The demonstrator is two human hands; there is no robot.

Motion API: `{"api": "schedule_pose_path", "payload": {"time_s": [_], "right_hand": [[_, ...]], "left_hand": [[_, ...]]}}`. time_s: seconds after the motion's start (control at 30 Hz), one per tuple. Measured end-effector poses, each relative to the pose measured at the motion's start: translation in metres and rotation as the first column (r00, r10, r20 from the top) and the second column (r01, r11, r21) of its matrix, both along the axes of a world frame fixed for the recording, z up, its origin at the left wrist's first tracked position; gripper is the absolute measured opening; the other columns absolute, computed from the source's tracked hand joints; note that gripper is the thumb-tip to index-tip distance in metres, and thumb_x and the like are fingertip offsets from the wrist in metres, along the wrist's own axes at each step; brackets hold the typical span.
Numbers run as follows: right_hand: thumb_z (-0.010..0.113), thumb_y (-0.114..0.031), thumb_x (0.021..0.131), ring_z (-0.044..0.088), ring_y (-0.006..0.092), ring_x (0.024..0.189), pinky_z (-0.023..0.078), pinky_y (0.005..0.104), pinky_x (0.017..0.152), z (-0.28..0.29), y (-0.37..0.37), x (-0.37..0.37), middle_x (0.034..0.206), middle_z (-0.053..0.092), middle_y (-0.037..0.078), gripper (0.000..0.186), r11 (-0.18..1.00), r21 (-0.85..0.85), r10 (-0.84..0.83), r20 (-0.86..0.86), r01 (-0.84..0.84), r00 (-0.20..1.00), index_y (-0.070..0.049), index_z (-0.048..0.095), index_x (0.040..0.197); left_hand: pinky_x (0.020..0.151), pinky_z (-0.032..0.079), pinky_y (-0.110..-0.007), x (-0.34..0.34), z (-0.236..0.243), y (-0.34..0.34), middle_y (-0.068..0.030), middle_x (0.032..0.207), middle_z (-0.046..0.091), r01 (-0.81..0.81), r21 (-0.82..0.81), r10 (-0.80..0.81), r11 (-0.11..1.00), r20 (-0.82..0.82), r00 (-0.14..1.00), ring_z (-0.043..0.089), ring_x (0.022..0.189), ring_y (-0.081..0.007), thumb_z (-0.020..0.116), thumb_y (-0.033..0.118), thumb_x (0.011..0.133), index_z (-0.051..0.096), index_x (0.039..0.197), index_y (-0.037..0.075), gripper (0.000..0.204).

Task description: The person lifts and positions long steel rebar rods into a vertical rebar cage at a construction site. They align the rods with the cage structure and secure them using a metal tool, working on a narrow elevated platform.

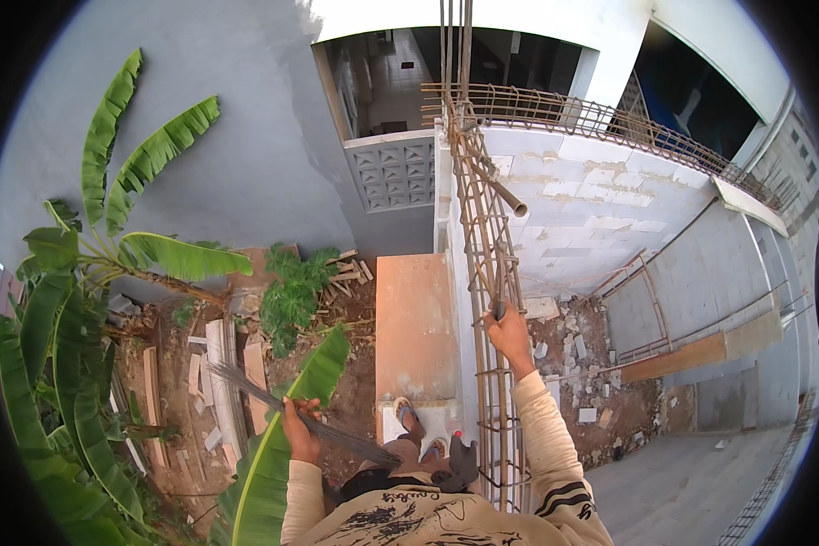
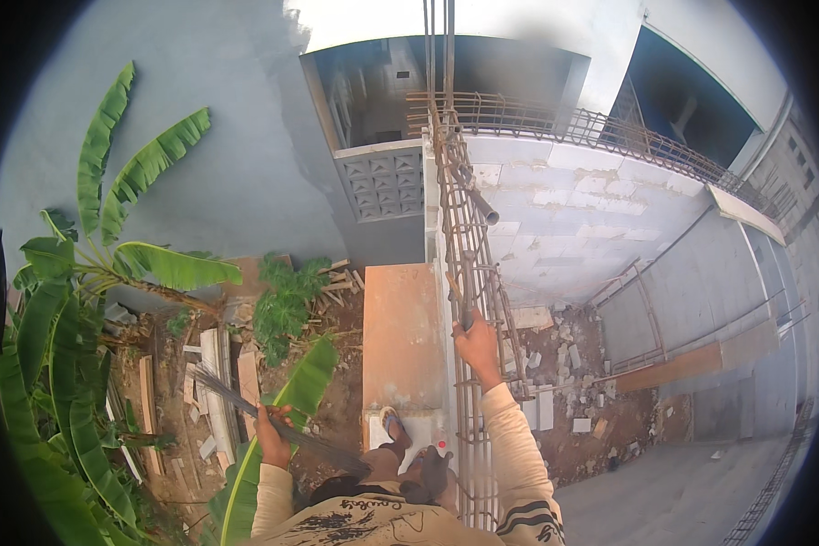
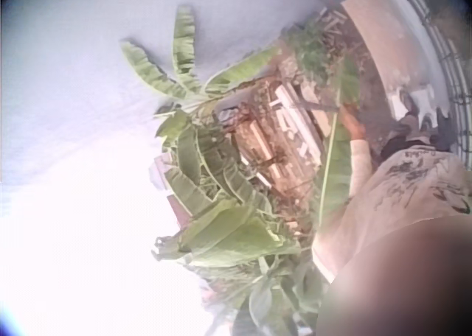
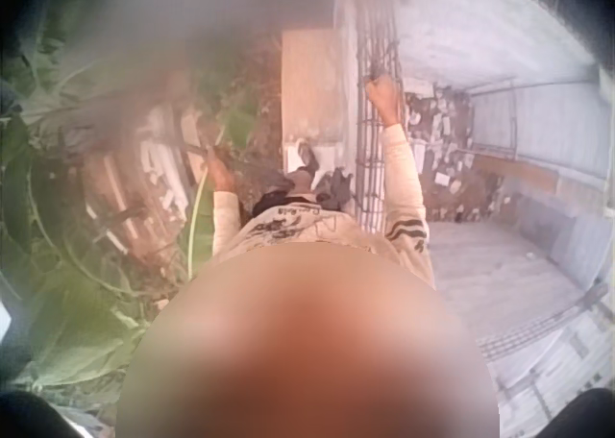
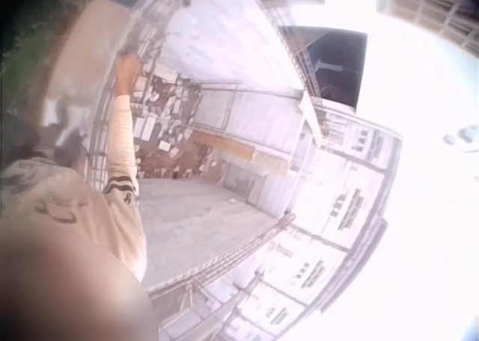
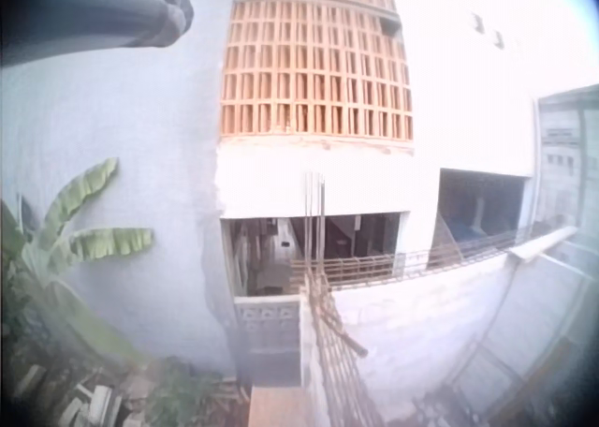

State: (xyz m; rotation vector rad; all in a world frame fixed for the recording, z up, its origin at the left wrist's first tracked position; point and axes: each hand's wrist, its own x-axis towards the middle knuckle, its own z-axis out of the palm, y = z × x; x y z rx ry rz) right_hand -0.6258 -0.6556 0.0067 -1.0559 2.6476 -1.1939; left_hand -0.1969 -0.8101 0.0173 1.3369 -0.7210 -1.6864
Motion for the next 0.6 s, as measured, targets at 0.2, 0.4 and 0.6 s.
{"api": "schedule_pose_path", "payload": {"time_s": [0.2, 0.4, 0.6], "right_hand": [[0.066, -0.007, 0.081, 0.063, 0.0404, 0.097, 0.055, 0.051, 0.072, -0.006, -0.1, -0.057, 0.089, 0.07, 0.017, 0.045, 0.927, 0.358, 0.003, -0.316, 0.117, 0.949, -0.007, 0.047, 0.122], [0.066, -0.009, 0.081, 0.058, 0.0392, 0.109, 0.056, 0.0517, 0.078, -0.003, -0.128, -0.133, 0.1, 0.07, 0.017, 0.04, 0.852, 0.44, -0.092, -0.406, 0.283, 0.909, -0.003, 0.049, 0.116], [0.063, -0.016, 0.085, 0.066, 0.0448, 0.095, 0.055, 0.0549, 0.079, -0.035, -0.152, -0.167, 0.09, 0.069, 0.026, 0.03, 0.875, 0.446, -0.106, -0.203, 0.188, 0.973, 0.0, 0.051, 0.107]], "left_hand": [[0.061, 0.046, -0.031, 0.028, -0.024, -0.015, -0.0136, 0.088, 0.068, -0.12, 0.109, 0.122, 0.987, -0.009, 0.993, 0.052, 0.063, -0.0166, 0.045, 0.045, 0.104, 0.051, 0.092, 0.011, 0.037], [0.057, 0.046, -0.031, 0.069, -0.031, -0.02, -0.0132, 0.085, 0.067, -0.309, 0.125, 0.296, 0.943, 0.113, 0.949, 0.051, 0.06, -0.0164, 0.046, 0.045, 0.104, 0.05, 0.092, 0.009, 0.038], [0.056, 0.047, -0.032, 0.086, -0.038, -0.035, -0.013, 0.089, 0.065, -0.367, 0.185, 0.348, 0.911, 0.131, 0.928, 0.05, 0.061, -0.0167, 0.046, 0.045, 0.104, 0.049, 0.093, 0.008, 0.039]]}}
